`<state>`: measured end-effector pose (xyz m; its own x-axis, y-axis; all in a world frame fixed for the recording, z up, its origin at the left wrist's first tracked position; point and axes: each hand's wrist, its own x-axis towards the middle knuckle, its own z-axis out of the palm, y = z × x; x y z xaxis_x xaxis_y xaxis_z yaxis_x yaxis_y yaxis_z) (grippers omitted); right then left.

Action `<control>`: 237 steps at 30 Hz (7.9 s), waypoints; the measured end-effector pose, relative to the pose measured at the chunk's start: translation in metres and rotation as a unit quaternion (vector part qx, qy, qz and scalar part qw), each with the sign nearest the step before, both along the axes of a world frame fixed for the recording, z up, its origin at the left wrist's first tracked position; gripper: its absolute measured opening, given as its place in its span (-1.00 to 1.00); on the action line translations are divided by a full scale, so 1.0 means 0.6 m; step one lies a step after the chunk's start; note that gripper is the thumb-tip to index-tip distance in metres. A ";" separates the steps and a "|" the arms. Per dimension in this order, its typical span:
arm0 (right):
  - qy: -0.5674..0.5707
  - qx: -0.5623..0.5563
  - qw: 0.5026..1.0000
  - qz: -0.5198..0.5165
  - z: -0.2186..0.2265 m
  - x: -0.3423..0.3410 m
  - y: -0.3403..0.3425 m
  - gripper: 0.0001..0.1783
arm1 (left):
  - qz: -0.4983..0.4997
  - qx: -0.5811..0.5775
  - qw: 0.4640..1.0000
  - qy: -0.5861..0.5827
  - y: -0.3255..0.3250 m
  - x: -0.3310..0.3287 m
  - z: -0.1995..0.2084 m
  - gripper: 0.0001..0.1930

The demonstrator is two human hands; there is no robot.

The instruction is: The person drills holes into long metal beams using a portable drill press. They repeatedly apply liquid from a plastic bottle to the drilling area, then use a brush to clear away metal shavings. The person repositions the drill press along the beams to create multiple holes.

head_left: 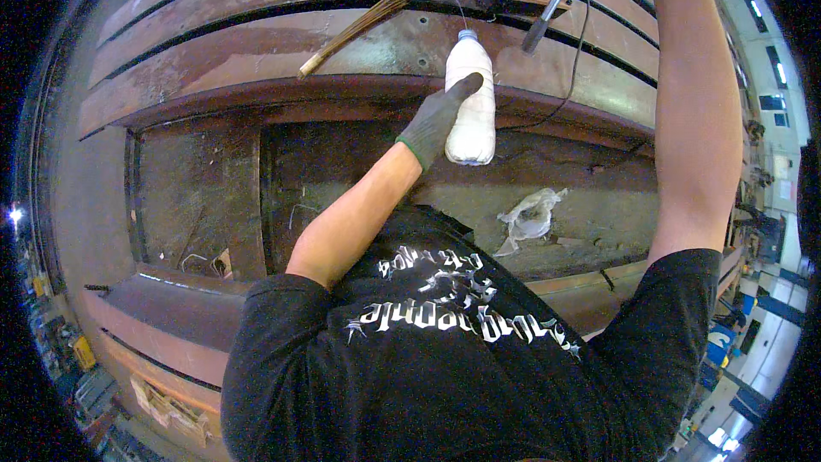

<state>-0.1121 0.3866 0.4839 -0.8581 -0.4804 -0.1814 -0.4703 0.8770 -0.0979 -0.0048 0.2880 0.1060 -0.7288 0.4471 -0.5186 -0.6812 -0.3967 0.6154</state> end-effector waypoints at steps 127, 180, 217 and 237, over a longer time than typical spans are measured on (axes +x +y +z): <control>-0.179 -0.111 0.975 -0.075 -0.131 -0.095 0.022 -0.04 | -0.057 0.066 0.996 -0.035 -0.022 -0.034 -0.014 -0.24; -0.020 -0.004 0.999 -0.026 -0.062 -0.016 -0.023 -0.10 | -0.023 0.073 0.997 -0.018 -0.030 -0.029 -0.021 -0.40; -0.032 0.007 0.996 -0.086 -0.053 0.013 -0.042 -0.10 | -0.047 0.011 0.999 0.004 -0.024 -0.037 -0.010 -0.24; -0.035 0.013 0.996 -0.078 -0.062 -0.003 -0.040 -0.14 | -0.047 0.027 0.999 0.002 -0.025 -0.035 -0.003 -0.24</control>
<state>-0.1139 0.3626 0.4465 -0.9070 -0.3360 -0.2538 -0.3204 0.9418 -0.1015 -0.0255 0.2729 0.1040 -0.6845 0.5402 -0.4896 -0.7146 -0.3641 0.5973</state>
